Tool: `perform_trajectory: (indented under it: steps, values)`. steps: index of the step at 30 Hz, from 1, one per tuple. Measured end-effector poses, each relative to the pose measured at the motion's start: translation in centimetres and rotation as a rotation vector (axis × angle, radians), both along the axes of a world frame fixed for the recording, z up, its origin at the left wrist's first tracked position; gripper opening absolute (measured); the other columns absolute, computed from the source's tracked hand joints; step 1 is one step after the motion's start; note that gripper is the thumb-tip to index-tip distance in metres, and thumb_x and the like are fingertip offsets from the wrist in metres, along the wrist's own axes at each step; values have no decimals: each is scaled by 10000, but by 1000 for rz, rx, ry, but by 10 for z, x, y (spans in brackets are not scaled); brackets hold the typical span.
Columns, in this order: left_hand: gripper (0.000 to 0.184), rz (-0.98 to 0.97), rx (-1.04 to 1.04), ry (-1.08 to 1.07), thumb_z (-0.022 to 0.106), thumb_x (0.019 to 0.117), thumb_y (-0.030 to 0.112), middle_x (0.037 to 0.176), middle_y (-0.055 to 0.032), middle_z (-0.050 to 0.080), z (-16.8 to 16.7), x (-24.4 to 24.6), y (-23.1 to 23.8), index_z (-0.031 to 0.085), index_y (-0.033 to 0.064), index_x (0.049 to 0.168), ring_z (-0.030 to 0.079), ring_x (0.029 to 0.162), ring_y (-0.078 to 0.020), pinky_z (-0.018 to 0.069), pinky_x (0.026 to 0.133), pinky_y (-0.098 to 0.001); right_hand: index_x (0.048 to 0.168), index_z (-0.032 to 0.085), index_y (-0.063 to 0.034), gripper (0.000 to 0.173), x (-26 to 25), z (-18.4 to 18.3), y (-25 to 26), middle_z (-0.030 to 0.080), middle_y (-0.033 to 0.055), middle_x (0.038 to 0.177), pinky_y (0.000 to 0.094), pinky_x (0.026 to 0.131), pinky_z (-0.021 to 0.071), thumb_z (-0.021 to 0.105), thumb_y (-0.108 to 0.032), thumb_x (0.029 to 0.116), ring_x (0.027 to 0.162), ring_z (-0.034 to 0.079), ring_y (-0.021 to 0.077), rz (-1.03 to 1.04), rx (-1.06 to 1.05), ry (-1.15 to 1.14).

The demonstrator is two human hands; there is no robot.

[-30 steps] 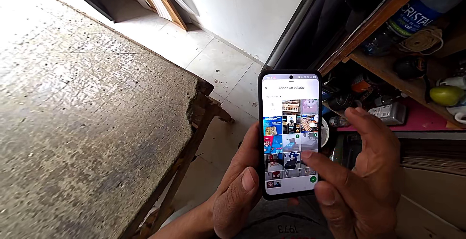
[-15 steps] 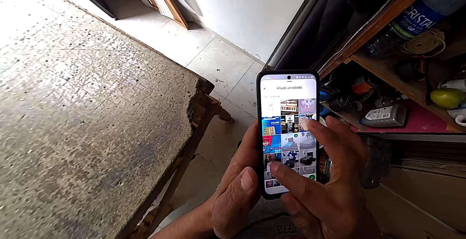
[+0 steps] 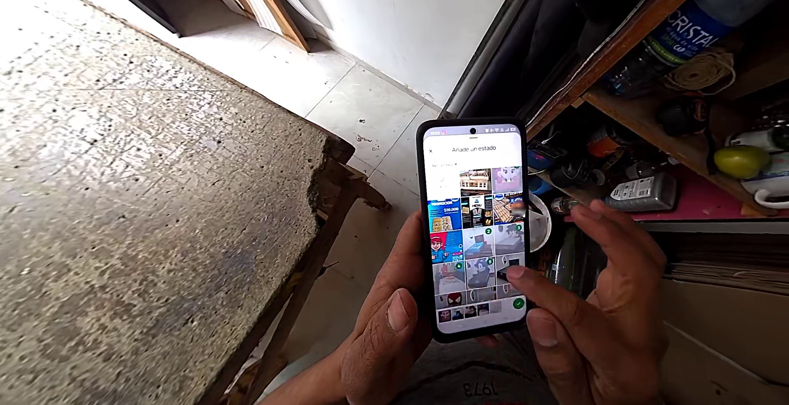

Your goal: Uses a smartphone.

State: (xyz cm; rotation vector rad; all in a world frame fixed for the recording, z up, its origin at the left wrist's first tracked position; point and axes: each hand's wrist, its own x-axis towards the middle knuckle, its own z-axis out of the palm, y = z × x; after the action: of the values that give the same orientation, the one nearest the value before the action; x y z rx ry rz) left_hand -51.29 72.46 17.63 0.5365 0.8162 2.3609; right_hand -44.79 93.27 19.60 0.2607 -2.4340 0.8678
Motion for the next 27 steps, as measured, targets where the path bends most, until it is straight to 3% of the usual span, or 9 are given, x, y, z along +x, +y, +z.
perform_trajectory:
  steps: [8, 18, 22, 24, 27]
  values:
    - [665, -25, -3, 13, 511, 1033, 507, 1474, -142, 512, 0, -1, 2, 270, 225, 1584, 582, 1294, -325, 622, 866, -467, 1114, 745, -321, 373, -6, 0, 3, 453, 61, 1555, 551, 1231, 274, 407, -475, 1076, 1534, 252, 324, 46, -97, -32]
    - [689, -19, -17, 29, 513, 1031, 509, 1471, -147, 508, 1, 1, 2, 248, 215, 1595, 582, 1290, -326, 625, 859, -464, 1271, 672, -286, 453, -27, 7, -1, 306, 109, 1636, 527, 1219, 284, 330, -515, 1082, 1546, 199, 316, 39, -29, -50]
    - [684, 26, -28, 58, 501, 1037, 514, 1465, -107, 520, 1, 1, 3, 257, 192, 1589, 580, 1299, -246, 594, 951, -403, 1270, 671, -343, 426, -19, 11, -10, 315, 77, 1640, 542, 1234, 239, 354, -548, 1071, 1558, 163, 325, 109, -17, -65]
    - [690, 49, -52, 92, 479, 1041, 518, 1471, -87, 516, 1, 1, 3, 251, 163, 1588, 550, 1325, -204, 511, 1070, -392, 1260, 674, -359, 411, -17, 8, -16, 310, 55, 1644, 542, 1246, 204, 364, -546, 1067, 1562, 140, 321, 154, 6, -53]
    - [703, 69, -87, 127, 459, 1042, 535, 1463, -83, 518, 1, 0, 3, 248, 140, 1584, 540, 1329, -190, 469, 1113, -386, 1278, 672, -361, 400, -17, 6, -21, 297, 47, 1648, 541, 1247, 174, 380, -530, 1064, 1565, 116, 312, 177, 47, -48]
